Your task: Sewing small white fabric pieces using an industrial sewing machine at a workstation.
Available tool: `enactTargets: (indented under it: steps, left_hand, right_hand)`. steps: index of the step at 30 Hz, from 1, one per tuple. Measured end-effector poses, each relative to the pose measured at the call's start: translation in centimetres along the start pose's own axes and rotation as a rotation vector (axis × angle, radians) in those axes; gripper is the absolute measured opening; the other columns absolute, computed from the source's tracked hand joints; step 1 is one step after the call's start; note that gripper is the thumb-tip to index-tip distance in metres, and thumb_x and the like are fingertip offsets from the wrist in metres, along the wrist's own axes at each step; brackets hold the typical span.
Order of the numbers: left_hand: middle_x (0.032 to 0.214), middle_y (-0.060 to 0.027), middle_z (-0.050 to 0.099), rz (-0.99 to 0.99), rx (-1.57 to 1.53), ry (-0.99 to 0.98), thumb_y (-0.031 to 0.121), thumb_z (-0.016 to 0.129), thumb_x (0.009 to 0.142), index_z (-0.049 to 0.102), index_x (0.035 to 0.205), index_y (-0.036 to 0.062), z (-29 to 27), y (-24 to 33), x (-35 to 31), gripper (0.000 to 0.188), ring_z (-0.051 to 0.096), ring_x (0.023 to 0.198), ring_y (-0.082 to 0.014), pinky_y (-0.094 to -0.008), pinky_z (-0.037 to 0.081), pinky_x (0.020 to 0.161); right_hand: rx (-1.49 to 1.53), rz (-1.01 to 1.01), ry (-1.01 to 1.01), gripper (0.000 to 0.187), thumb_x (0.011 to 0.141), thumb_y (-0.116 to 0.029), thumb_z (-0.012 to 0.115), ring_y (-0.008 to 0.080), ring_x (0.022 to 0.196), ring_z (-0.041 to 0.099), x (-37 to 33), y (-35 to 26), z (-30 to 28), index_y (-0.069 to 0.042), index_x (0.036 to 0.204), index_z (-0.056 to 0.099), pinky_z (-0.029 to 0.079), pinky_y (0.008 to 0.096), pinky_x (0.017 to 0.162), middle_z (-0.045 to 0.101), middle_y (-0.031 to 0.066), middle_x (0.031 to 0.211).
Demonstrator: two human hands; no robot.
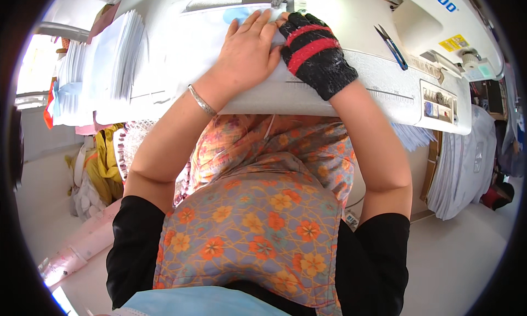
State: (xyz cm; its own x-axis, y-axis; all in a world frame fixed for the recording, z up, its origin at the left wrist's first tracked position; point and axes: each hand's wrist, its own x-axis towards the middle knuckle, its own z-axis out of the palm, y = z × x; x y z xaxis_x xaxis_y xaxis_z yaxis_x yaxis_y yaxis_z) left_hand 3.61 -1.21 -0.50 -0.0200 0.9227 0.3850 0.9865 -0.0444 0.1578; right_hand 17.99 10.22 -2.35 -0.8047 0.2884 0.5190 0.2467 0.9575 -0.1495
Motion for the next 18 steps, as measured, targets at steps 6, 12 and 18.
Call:
enactTargets:
  steps: [6, 12, 18]
  left_hand:
    - [0.138, -0.0228, 0.053, 0.101, -0.083, -0.045, 0.026, 0.059, 0.09, 0.059, 0.121, 0.0015, -3.3, -2.3, -0.9, 0.039, 0.048, 0.132, -0.0367, -0.055, 0.039, 0.107]
    - [0.112, -0.0154, 0.067, -0.418, 0.171, -0.009, 0.022, 0.064, 0.087, 0.066, 0.107, 0.0042, -10.5, -13.7, -4.4, 0.027, 0.065, 0.1, -0.0353, -0.0426, 0.052, 0.089]
    - [0.112, -0.0147, 0.069, -0.502, 0.123, -0.479, 0.017, 0.063, 0.087, 0.068, 0.109, 0.0054, -10.3, -17.5, -0.3, 0.025, 0.067, 0.1, -0.0312, -0.039, 0.053, 0.087]
  right_hand:
    - [0.008, -0.06, 0.047, 0.041, 0.08, 0.002, 0.056, 0.0361, 0.106, 0.061, -0.4, 0.3, -1.0, -0.007, 0.119, 0.063, 0.049, 0.0448, 0.094, 0.064, 0.0142, 0.122]
    - [-0.009, 0.002, -0.02, 0.039, 0.084, 0.002, 0.054, 0.0358, 0.112, 0.059, -0.2, 0.2, -0.6, -0.009, 0.12, 0.064, 0.046, 0.0443, 0.101, 0.061, 0.0135, 0.128]
    - [-0.001, 0.011, 0.015, 0.037, 0.085, 0.001, 0.055, 0.0349, 0.113, 0.06, -0.6, 0.7, -0.3, -0.009, 0.12, 0.063, 0.047, 0.0439, 0.1, 0.062, 0.0143, 0.126]
